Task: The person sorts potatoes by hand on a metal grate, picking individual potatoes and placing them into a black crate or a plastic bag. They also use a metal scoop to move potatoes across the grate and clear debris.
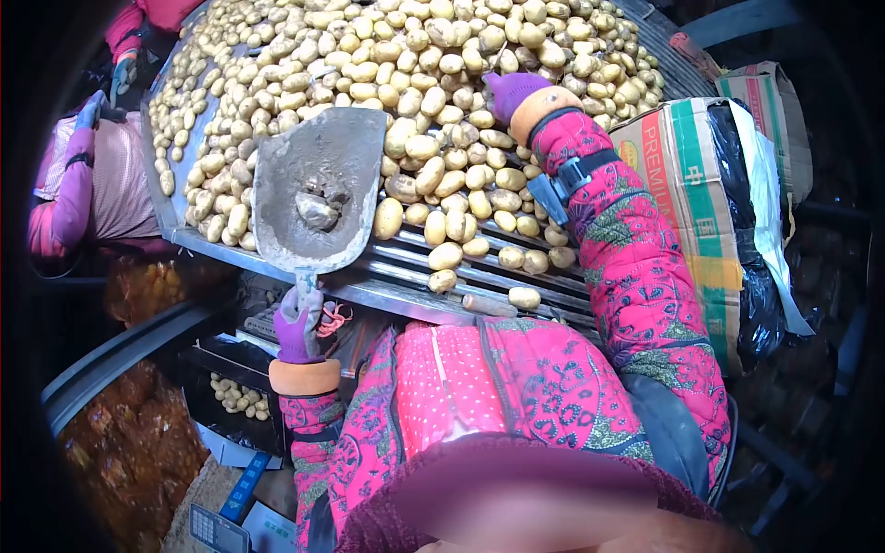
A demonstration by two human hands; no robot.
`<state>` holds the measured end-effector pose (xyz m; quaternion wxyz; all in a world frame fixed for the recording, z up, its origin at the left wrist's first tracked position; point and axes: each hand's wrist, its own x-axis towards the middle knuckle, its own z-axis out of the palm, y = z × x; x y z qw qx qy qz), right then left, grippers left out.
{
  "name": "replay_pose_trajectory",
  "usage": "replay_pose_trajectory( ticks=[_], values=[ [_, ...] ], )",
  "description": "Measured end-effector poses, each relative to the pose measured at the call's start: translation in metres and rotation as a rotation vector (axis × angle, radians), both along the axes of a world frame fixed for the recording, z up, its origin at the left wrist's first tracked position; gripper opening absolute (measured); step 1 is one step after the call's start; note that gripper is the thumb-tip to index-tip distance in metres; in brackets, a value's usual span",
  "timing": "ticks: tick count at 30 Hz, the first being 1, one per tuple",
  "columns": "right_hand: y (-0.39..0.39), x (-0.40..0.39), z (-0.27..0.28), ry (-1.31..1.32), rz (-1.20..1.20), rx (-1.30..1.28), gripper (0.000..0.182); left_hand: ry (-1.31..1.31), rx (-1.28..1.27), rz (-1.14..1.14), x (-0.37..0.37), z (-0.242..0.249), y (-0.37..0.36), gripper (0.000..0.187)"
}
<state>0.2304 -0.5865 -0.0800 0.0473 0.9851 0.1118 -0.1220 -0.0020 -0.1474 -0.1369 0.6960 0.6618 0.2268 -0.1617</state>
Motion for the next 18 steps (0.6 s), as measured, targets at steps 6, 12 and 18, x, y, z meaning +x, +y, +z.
replay_pose_trajectory(
  ticks=[6, 12, 18],
  values=[
    [-0.018, 0.013, -0.014, 0.184, 0.023, -0.031, 0.042, -0.028, -0.014, -0.03, -0.007, -0.005, 0.0, 0.037],
    [-0.045, -0.024, -0.014, 0.154, -0.024, 0.278, 0.045, 0.016, -0.051, -0.087, -0.003, 0.014, -0.012, 0.033],
    [-0.047, -0.08, -0.036, -0.108, -0.062, 0.741, 0.05, -0.094, 0.081, -0.045, -0.008, 0.02, -0.017, 0.034]
  ],
)
